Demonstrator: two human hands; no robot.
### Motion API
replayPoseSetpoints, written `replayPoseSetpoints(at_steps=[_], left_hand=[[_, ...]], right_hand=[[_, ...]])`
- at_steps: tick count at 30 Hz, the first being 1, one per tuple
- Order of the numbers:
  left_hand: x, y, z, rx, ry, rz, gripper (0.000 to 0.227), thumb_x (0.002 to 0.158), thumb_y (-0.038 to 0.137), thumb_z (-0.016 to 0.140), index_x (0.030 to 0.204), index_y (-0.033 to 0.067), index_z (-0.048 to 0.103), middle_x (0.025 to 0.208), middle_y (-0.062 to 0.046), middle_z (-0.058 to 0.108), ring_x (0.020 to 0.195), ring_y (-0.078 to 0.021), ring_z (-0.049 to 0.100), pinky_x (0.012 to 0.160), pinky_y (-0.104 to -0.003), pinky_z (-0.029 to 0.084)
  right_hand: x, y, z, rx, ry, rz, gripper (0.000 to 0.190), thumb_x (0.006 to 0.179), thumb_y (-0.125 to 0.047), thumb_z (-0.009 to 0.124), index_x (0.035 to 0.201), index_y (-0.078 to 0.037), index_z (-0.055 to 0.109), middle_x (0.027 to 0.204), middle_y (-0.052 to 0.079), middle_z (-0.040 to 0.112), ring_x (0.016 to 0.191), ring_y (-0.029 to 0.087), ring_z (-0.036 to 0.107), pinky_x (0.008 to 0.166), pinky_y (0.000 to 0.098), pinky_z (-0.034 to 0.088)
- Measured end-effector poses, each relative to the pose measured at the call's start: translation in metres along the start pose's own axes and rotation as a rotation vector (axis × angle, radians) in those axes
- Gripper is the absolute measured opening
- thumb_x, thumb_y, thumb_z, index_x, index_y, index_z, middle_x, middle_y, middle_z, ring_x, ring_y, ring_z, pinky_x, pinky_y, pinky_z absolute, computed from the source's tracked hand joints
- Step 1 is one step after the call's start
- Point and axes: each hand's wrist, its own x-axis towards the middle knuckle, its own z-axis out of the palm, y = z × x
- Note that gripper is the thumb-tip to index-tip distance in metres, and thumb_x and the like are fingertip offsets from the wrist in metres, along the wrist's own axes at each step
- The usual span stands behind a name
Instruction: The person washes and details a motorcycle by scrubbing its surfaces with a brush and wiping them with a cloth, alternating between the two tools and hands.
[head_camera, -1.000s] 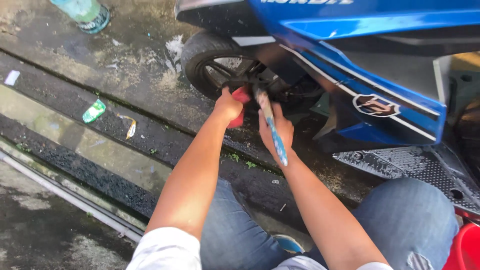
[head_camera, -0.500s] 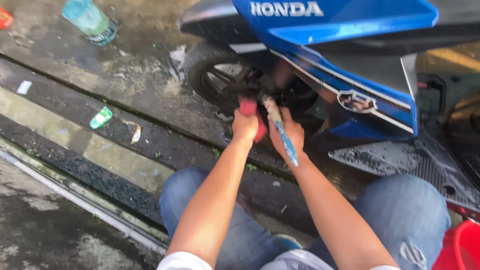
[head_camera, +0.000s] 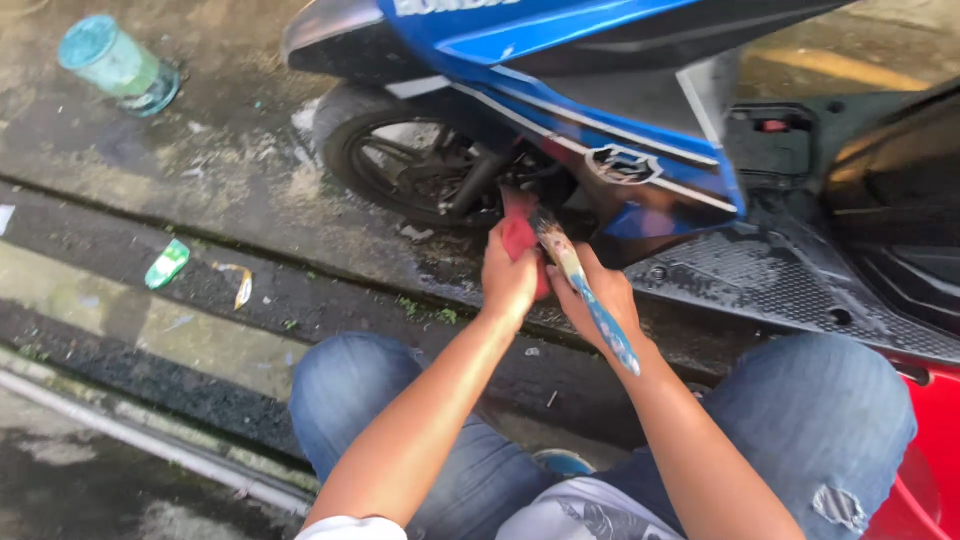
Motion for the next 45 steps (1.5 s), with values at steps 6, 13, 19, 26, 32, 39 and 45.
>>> replayPoseSetpoints(at_steps=[6, 13, 19, 26, 32, 39, 45], left_hand=[[-0.045, 0.007, 0.047, -0.046, -0.099, 0.007, 0.064, 0.087, 0.029, 0.064, 0.149, 0.0267, 0.048, 0.136, -0.017, 0.062, 0.134, -0.0394, 0.055, 0.110, -0.046, 0.044], [-0.074, -0.012, 0.074, 0.000, -0.077, 0.079, 0.049, 0.088, 0.027, 0.065, 0.136, 0.0253, 0.056, 0.123, -0.018, 0.067, 0.127, -0.0394, 0.060, 0.105, -0.048, 0.046], [-0.097, -0.031, 0.092, -0.006, -0.068, 0.185, 0.046, 0.087, 0.021, 0.066, 0.130, 0.0134, 0.054, 0.116, -0.024, 0.064, 0.118, -0.0463, 0.061, 0.099, -0.051, 0.045], [-0.121, -0.035, 0.113, -0.011, -0.117, 0.162, 0.043, 0.087, 0.024, 0.066, 0.126, 0.0104, 0.055, 0.110, -0.021, 0.062, 0.113, -0.0436, 0.061, 0.096, -0.048, 0.044], [-0.144, -0.015, 0.133, -0.007, -0.190, 0.110, 0.042, 0.088, 0.030, 0.065, 0.125, 0.0142, 0.056, 0.113, -0.020, 0.064, 0.117, -0.0417, 0.062, 0.098, -0.046, 0.045], [-0.153, 0.007, 0.179, 0.015, -0.335, 0.192, 0.054, 0.085, 0.032, 0.065, 0.136, 0.0137, 0.056, 0.123, -0.021, 0.061, 0.126, -0.0416, 0.057, 0.104, -0.048, 0.041], [-0.170, 0.010, 0.222, 0.080, -0.434, 0.221, 0.063, 0.086, 0.035, 0.064, 0.143, 0.0120, 0.051, 0.129, -0.020, 0.056, 0.130, -0.0416, 0.053, 0.108, -0.049, 0.038]], right_hand=[[-0.017, 0.036, -0.035, 0.044, 0.048, 0.018, 0.037, 0.092, -0.050, 0.062, 0.121, -0.028, 0.061, 0.090, 0.028, 0.073, 0.102, 0.050, 0.069, 0.092, 0.0567, 0.055], [-0.034, 0.076, -0.051, 0.026, 0.023, 0.024, 0.042, 0.087, -0.046, 0.065, 0.127, -0.034, 0.057, 0.094, 0.026, 0.075, 0.105, 0.046, 0.070, 0.096, 0.0560, 0.054], [-0.056, 0.084, -0.054, 0.103, 0.067, 0.088, 0.034, 0.092, -0.032, 0.059, 0.126, -0.025, 0.059, 0.081, 0.017, 0.075, 0.093, 0.044, 0.073, 0.085, 0.0540, 0.058], [-0.068, 0.101, -0.061, 0.131, 0.135, 0.236, 0.040, 0.085, -0.041, 0.063, 0.123, -0.033, 0.057, 0.088, 0.015, 0.077, 0.101, 0.039, 0.073, 0.095, 0.0517, 0.056], [-0.077, 0.113, -0.079, 0.207, 0.224, 0.350, 0.038, 0.083, -0.041, 0.062, 0.119, -0.029, 0.059, 0.087, 0.020, 0.076, 0.101, 0.043, 0.073, 0.095, 0.0521, 0.056], [-0.082, 0.139, -0.115, 0.253, 0.384, 0.429, 0.036, 0.085, -0.046, 0.064, 0.116, -0.028, 0.060, 0.087, 0.025, 0.074, 0.102, 0.044, 0.072, 0.093, 0.0538, 0.055], [-0.091, 0.168, -0.143, 0.341, 0.478, 0.494, 0.037, 0.086, -0.040, 0.065, 0.118, -0.023, 0.060, 0.091, 0.029, 0.072, 0.104, 0.048, 0.070, 0.092, 0.0565, 0.054]])
